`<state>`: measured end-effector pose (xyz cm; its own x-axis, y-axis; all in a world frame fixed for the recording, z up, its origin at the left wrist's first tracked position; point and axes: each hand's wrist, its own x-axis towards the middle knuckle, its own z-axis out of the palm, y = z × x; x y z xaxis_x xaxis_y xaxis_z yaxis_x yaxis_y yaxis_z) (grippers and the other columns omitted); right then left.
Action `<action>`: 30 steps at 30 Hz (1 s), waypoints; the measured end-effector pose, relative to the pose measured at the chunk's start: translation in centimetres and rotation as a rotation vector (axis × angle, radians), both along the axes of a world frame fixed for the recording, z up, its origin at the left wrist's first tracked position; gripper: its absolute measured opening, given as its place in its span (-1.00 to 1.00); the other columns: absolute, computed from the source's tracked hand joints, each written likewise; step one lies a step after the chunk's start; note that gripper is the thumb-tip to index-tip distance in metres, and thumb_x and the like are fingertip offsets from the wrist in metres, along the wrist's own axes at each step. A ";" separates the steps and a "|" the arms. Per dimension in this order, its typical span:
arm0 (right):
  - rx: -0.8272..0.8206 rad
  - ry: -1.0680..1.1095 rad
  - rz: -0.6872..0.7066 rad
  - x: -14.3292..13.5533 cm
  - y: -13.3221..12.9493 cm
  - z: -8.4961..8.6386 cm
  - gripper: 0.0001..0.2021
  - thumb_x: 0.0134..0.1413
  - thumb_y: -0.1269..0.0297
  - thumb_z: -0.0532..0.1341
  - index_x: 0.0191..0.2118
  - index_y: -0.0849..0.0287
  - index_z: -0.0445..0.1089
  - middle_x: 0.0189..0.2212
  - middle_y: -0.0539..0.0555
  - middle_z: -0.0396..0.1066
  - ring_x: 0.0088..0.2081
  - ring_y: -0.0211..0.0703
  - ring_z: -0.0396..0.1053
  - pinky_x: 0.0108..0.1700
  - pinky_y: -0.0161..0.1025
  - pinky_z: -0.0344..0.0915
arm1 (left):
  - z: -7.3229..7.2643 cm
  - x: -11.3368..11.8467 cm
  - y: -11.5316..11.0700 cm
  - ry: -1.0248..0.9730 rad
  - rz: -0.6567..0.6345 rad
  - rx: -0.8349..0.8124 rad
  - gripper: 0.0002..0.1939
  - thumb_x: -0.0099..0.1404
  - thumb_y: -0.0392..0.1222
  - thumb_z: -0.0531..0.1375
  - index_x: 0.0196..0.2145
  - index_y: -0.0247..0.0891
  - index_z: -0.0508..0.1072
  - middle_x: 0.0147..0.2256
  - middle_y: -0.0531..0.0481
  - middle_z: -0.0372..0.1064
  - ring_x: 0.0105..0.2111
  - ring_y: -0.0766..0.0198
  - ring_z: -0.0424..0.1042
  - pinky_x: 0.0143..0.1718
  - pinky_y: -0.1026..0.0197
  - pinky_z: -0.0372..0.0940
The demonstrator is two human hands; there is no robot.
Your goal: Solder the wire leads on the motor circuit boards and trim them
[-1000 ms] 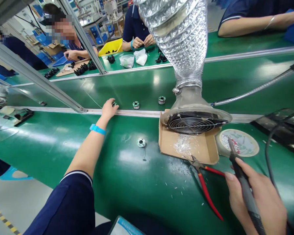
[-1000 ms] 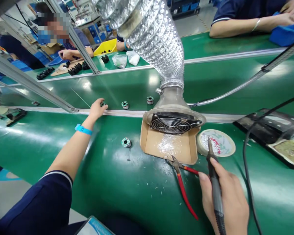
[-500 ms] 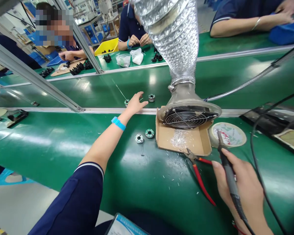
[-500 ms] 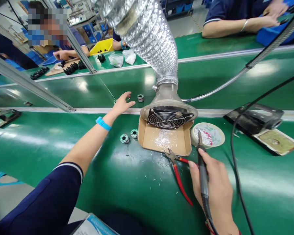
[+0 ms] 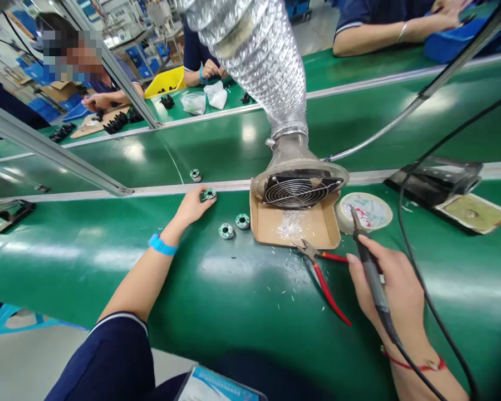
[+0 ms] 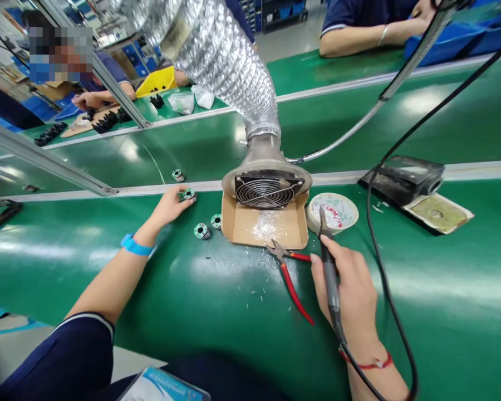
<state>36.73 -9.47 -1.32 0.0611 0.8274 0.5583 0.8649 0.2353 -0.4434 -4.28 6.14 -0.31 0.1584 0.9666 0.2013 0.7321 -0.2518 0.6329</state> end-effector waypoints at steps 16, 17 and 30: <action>-0.352 0.582 0.310 -6.9 -5.0 5.3 -0.56 0.17 0.35 0.29 0.16 -0.04 0.36 -0.20 -0.04 0.56 -0.23 -0.22 0.56 -0.10 -0.19 0.54 | 2.8 9.4 -17.2 -0.386 -0.299 -0.385 -0.57 0.24 -0.08 0.37 0.04 -0.17 0.47 -0.29 0.06 0.38 -0.55 0.49 0.05 -0.55 0.36 0.05; -0.388 0.582 0.353 -7.2 -4.9 5.8 -0.54 0.15 0.36 0.30 0.17 -0.03 0.34 -0.19 -0.03 0.55 -0.20 -0.23 0.55 -0.07 -0.19 0.53 | 3.1 10.2 -17.4 -0.395 -0.337 -0.396 -0.57 0.24 -0.08 0.38 0.04 -0.17 0.47 -0.35 0.09 0.36 -0.55 0.49 0.04 -0.56 0.36 0.04; -0.601 0.681 0.502 -7.2 -3.3 7.2 -0.55 0.14 0.36 0.28 0.14 0.01 0.26 -0.33 -0.11 0.46 -0.29 -0.30 0.45 -0.08 -0.25 0.48 | 4.6 13.0 -17.8 -0.307 -0.555 -0.255 -0.54 0.27 0.04 0.34 0.06 -0.23 0.51 -0.44 0.11 0.26 -0.52 0.45 0.10 -0.52 0.35 0.05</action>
<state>29.50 -12.78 5.83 -0.2200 0.9753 0.0212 0.2505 0.0775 -0.9650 8.69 -11.64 4.33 0.6163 0.7820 0.0933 0.3159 -0.3540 0.8803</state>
